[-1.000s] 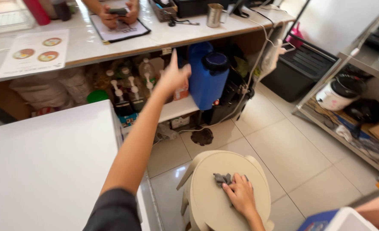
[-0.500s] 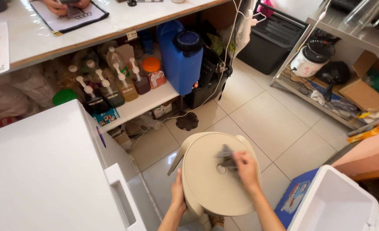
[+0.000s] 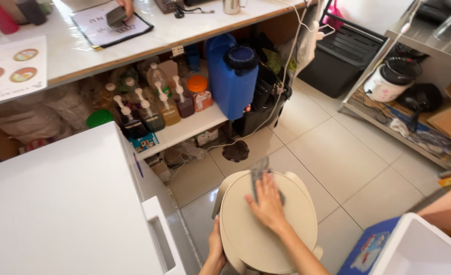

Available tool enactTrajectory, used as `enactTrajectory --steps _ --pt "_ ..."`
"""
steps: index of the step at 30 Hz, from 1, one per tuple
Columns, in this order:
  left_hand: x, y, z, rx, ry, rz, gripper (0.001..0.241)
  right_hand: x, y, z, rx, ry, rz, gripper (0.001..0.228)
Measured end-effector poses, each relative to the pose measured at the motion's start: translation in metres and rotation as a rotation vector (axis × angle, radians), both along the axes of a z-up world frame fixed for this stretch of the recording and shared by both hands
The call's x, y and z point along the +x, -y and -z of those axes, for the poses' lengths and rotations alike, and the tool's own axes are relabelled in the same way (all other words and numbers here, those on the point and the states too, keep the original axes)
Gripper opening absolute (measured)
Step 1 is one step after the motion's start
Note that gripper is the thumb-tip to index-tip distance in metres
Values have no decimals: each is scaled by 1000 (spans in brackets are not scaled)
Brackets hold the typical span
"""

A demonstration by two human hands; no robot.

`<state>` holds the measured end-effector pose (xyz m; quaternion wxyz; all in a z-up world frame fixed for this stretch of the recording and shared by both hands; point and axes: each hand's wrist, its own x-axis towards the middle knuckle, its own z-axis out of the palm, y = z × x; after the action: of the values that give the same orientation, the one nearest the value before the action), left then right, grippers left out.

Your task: Cleaning plastic stools with a damp cloth.

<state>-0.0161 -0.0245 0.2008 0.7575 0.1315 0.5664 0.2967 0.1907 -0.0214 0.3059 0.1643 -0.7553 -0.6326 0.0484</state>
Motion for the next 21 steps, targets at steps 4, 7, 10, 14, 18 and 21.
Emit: enactTrajectory --steps 4,7,10,14,18,21 --pt "2 -4 40 24 4 -52 76 -53 11 -22 -74 -47 -211 94" --pt "3 -16 62 -47 138 -93 74 -71 40 -34 -95 -74 -397 95" --pt "7 -17 86 -37 186 -136 75 -60 75 42 -81 -97 -649 84" --pt "14 -19 52 -87 296 -101 75 52 101 244 -68 43 -771 28" --pt "24 -21 37 -58 99 -23 76 126 109 134 239 -225 -626 25" --pt "29 -24 33 -74 68 -33 76 99 101 49 95 -36 -335 36"
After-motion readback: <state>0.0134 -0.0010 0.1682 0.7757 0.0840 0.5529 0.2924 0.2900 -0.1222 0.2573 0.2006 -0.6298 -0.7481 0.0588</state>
